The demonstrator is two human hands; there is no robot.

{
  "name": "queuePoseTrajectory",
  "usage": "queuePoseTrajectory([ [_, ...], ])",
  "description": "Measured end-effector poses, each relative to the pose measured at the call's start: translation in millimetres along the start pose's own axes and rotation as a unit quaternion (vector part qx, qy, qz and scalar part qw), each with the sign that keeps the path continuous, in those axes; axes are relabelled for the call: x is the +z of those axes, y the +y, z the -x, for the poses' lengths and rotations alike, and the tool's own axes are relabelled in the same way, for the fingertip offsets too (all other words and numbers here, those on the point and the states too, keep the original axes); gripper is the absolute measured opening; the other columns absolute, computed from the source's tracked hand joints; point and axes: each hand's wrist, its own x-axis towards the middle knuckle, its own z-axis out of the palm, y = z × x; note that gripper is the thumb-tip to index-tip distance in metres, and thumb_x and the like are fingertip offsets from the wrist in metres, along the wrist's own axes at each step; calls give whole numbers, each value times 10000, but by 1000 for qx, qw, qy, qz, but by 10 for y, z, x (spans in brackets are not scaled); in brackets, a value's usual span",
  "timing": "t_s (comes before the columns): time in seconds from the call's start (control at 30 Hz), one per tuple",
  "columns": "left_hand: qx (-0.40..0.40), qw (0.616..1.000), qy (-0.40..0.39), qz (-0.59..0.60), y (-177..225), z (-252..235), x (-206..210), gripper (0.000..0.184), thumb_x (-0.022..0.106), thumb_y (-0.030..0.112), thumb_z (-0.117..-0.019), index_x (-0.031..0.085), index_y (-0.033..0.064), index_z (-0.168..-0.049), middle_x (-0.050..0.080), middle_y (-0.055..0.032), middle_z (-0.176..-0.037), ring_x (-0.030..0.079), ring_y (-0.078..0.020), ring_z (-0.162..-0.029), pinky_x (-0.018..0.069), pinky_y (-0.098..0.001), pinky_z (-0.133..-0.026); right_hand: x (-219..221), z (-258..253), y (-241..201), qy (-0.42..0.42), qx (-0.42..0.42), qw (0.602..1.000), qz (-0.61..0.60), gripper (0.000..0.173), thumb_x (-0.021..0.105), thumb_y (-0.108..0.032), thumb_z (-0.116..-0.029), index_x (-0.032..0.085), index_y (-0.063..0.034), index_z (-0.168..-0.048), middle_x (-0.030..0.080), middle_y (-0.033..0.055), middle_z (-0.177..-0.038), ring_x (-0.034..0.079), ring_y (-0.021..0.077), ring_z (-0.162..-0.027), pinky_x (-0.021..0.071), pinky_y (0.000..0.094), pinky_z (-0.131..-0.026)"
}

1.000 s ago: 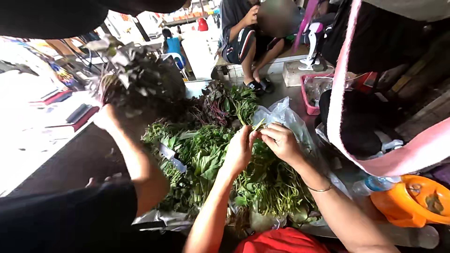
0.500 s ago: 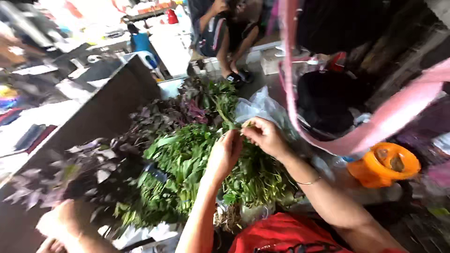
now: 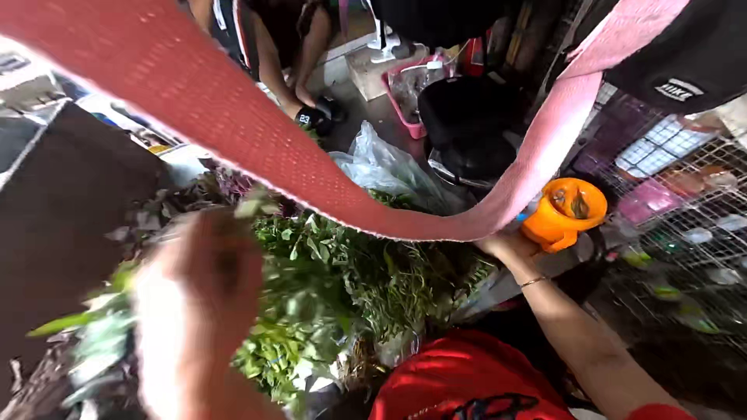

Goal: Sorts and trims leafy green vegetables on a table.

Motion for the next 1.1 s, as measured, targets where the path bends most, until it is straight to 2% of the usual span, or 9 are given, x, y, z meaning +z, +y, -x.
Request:
queuePoseTrajectory([
  [0.2,60,962,-162,213,-141,-195,1390,346,642,163,-1006,602,15,-1316,717,-142,-953,704,-243,-823,589,-476,-793,444,-346,299,15,-35,998,-55,774,744,-17,-861,379,-19,-1544,531,317,-1424,519,481,-1327,414,639,-1101],
  [0.4,59,975,-66,203,-95,-205,1323,204,674,121,-972,715,29,-1150,699,-154,-1098,696,-262,-945,572,-478,-863,-137,-136,225,-10,-38,990,-137,732,782,-258,-922,419,-9,-1507,482,322,-1468,472,461,-1373,378,609,-1128],
  [0.5,52,983,-38,174,-104,-183,1299,228,674,134,-978,720,33,-1177,724,-151,-1105,702,-307,-993,539,-542,-916,-392,75,297,-13,-33,987,-159,756,817,-227,-889,429,-93,-1524,528,321,-1398,601,465,-1159,499,632,-946],
  [0.57,29,986,-33,162,-79,-154,1301,251,632,123,-1003,694,0,-1212,716,-183,-1147,705,-332,-1023,544,-535,-931,-510,337,260,0,-53,980,-189,743,774,-148,-918,392,-90,-1553,578,280,-1253,611,318,-804,531,491,-696],
  [0.63,-17,985,-63,162,-31,-151,1308,287,576,135,-1039,649,-21,-1268,681,-219,-1212,689,-353,-1072,538,-519,-959,-578,651,44,34,-106,963,-245,663,715,-99,-938,411,-21,-1523,625,204,-1036,568,188,-636,520,373,-592],
  [0.73,-26,985,-64,161,27,-164,1387,317,539,173,-1062,617,-35,-1288,661,-245,-1200,679,-373,-1073,533,-522,-963,-570,1004,-507,68,-231,926,-291,500,624,-171,-901,531,62,-1334,662,91,-951,654,113,-703,594,318,-681],
  [0.83,16,985,-53,161,73,-204,1417,296,566,181,-1050,621,-47,-1230,654,-237,-1194,686,-348,-1051,549,-496,-943,-459,1124,-1148,124,-325,908,-232,455,632,-273,-974,617,22,-1319,705,151,-1164,696,165,-833,599,375,-752],
  [0.93,20,982,-98,158,105,-256,1404,310,541,185,-1064,618,-57,-1241,652,-241,-1219,686,-349,-1073,543,-503,-963,-305,1117,-1679,200,-369,894,-157,417,607,-245,-1000,650,-14,-1345,700,169,-1275,705,295,-1108,544,512,-978],
  [1.1,8,973,-148,178,76,-292,1431,306,492,182,-1079,621,-56,-1222,670,-243,-1129,683,-359,-1049,541,-515,-947,-183,1052,-2067,228,-365,898,-92,401,618,-180,-988,638,14,-1338,702,215,-1214,699,352,-1093,541,524,-976],
])
